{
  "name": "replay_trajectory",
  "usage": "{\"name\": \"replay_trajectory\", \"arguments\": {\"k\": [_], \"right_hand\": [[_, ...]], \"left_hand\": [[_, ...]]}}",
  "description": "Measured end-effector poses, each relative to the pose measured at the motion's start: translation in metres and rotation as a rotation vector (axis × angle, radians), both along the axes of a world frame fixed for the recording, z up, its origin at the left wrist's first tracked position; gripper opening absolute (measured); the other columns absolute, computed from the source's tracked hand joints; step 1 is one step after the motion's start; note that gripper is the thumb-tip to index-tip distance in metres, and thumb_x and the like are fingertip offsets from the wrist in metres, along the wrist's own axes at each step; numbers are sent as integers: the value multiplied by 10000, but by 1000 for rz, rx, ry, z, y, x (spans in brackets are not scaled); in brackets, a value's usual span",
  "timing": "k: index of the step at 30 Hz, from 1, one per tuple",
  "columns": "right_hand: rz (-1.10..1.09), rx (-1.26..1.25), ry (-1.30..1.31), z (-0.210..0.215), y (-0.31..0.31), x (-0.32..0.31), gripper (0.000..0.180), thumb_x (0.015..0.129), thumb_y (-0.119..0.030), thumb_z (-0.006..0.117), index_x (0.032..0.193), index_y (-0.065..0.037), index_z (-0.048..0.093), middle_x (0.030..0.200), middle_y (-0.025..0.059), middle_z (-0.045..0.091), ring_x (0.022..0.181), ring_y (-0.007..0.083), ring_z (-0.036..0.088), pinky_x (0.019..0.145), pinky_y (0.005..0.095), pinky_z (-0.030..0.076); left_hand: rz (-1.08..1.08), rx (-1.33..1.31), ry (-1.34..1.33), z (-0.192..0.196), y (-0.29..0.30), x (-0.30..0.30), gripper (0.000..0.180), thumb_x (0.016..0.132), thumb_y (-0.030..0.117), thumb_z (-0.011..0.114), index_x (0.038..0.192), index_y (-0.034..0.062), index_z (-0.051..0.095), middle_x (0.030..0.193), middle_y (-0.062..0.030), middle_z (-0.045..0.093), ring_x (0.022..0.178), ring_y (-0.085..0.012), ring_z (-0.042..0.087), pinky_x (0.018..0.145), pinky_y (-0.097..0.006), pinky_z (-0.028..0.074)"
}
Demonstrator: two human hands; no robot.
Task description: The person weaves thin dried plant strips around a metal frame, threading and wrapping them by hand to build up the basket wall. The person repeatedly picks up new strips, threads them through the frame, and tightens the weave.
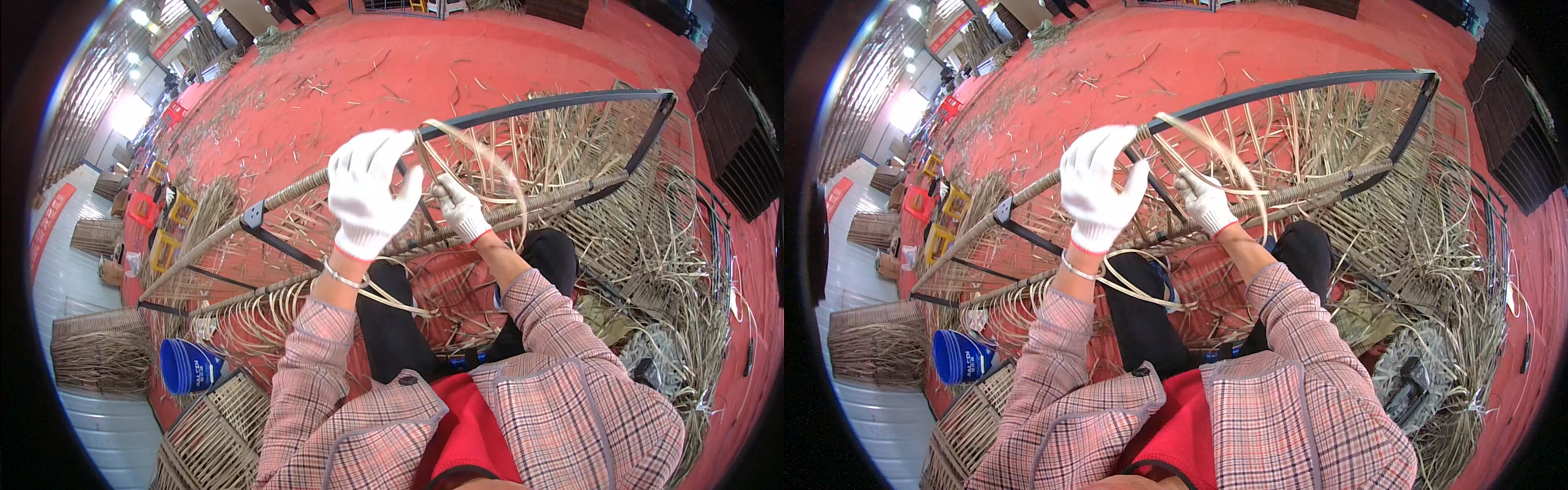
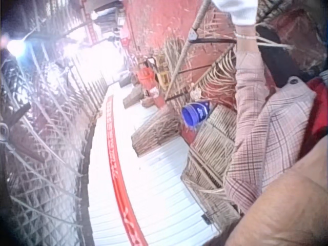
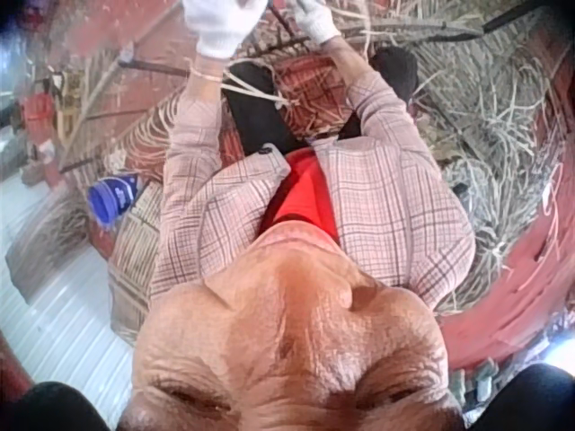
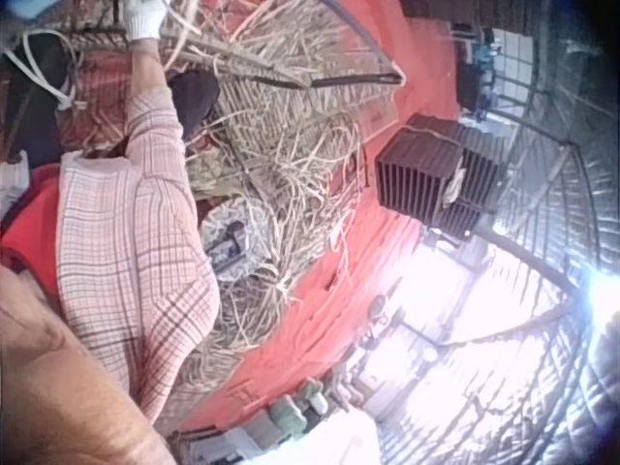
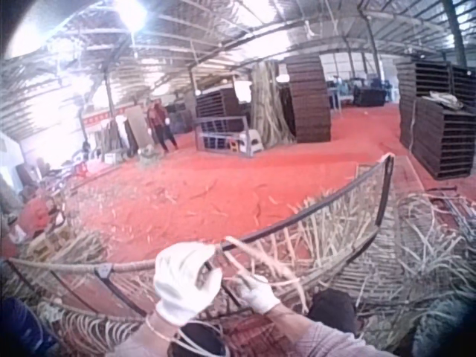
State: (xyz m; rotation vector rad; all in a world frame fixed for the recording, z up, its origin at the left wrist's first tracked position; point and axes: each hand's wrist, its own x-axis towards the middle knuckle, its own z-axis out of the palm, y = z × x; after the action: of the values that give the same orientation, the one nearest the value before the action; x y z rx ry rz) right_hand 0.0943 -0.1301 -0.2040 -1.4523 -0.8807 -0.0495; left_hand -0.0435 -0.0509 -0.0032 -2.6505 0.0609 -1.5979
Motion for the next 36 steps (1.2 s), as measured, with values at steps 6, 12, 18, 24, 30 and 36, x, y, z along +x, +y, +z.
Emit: {"name": "replay_trajectory", "arguments": {"k": [6, 12, 18, 24, 30, 36], "right_hand": [[192, -666, -303, -13, -29, 27, 203, 1027, -261, 556, 1076, -103, 674, 935, 140, 734, 880, 355, 706, 773, 447, 547], [505, -1097, -260, -16, -29, 73, 249, 986, -265, 539, 1056, -90, 702, 987, 154, 741, 980, 373, 699, 829, 471, 530], [705, -1041, -398, -43, 6, 85, 195, 977, -180, 577, 1007, -48, 718, 868, 183, 711, 789, 323, 680, 743, 424, 522], [770, -1167, -396, -66, 20, 98, 182, 861, -114, 621, 1016, -55, 698, 859, 191, 708, 773, 344, 684, 700, 446, 520], [899, -1202, -163, -75, 25, 97, 204, 905, -139, 622, 1062, -102, 747, 835, 108, 732, 759, 249, 678, 715, 411, 518], [679, -1303, -398, -44, 25, 90, 198, 866, -207, 656, 967, -99, 789, 833, 148, 746, 745, 295, 695, 675, 454, 534]], "left_hand": [[42, -433, 323, -97, -18, -44, 253, 846, 74, 763, 1096, 72, 724, 985, -94, 745, 897, -246, 715, 846, -359, 561], [19, -854, 379, -186, 15, -16, 325, 1000, 160, 597, 1320, 122, 644, 1163, -153, 728, 1065, -357, 708, 945, -442, 549], [-269, -1458, 378, -230, 25, 34, 408, 997, 65, 662, 1401, 62, 605, 1060, -10, 734, 867, -94, 667, 726, -242, 527], [150, -1165, 279, -225, 2, 24, 269, 922, 108, 772, 1134, 18, 633, 947, -75, 748, 822, -148, 704, 692, -318, 537], [-319, -1674, 285, -222, 14, 29, 350, 926, 56, 737, 1271, 6, 703, 986, -68, 773, 892, -172, 730, 813, -302, 569], [-537, -1689, 541, -221, 37, 46, 182, 921, 32, 708, 1085, -27, 762, 974, -76, 775, 838, -124, 699, 731, -268, 550]]}}
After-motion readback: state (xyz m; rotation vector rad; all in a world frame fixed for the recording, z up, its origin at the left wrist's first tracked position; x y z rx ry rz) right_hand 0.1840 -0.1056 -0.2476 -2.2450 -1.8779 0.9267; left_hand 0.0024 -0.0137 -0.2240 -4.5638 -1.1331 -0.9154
